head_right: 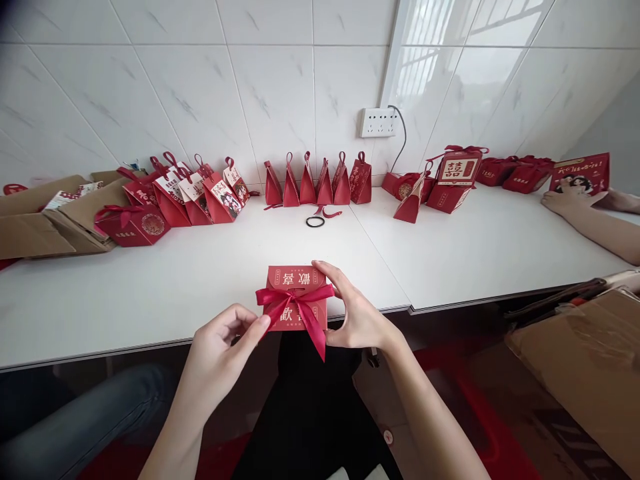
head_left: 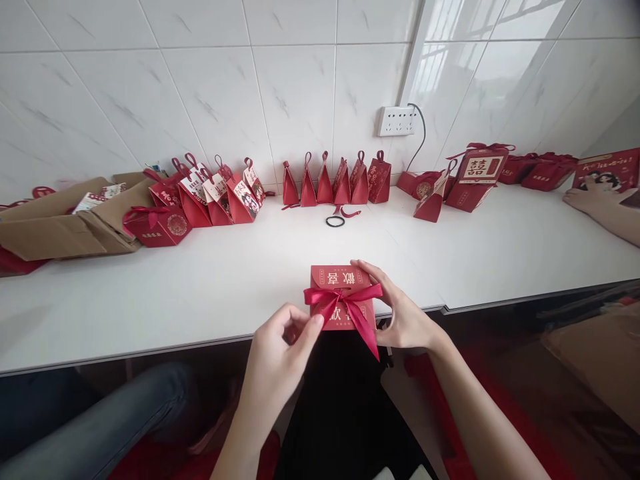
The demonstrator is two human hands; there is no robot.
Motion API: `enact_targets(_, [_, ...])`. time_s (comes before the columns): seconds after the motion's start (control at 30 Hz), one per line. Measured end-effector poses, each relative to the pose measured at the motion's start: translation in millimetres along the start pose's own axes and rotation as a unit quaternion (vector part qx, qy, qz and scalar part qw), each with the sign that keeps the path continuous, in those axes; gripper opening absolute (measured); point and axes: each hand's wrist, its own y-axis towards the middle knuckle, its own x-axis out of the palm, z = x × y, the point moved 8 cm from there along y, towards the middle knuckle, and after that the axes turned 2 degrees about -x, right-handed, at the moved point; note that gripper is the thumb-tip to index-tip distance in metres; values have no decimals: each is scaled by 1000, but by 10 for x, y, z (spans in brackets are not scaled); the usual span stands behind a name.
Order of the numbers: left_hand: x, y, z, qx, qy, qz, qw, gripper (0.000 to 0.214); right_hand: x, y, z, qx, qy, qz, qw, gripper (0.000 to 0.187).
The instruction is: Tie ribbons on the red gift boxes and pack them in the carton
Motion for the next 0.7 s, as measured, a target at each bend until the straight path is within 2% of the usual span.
enact_targets(0.1, [99, -98, -47, -27, -17, -23, 999, 35, 14, 5, -5, 3, -10, -1, 1000, 99])
enact_targets(0.27, [162, -153, -38, -2, 22, 28, 999, 30, 55, -50, -40, 15, 7, -20, 1000, 95])
enact_targets(0.33, [208, -157, -46, 1, 10, 32, 999, 28, 66, -116, -42, 25, 48, -22, 998, 88])
enact_targets(0.4, [245, -164, -67, -1, -16, 41, 999, 26, 51, -173, -56, 29, 130, 12, 991, 76])
enact_targets(0.43, [257, -169, -75, 0, -27, 49, 998, 25, 23, -191, -54, 34, 164, 52, 985, 71])
enact_targets(0.53, [281, -191, -79, 17, -39, 66, 997, 22, -16, -214, -7, 102, 146, 184, 967, 68])
enact_targets(0.6, [293, -207, -57, 36, -31, 53, 997, 21, 65, -179, 8, 165, 78, 200, 963, 77])
enact_targets(0.7, [272, -199, -28, 45, -24, 13, 999, 25, 186, -87, -25, 189, 37, 173, 966, 76])
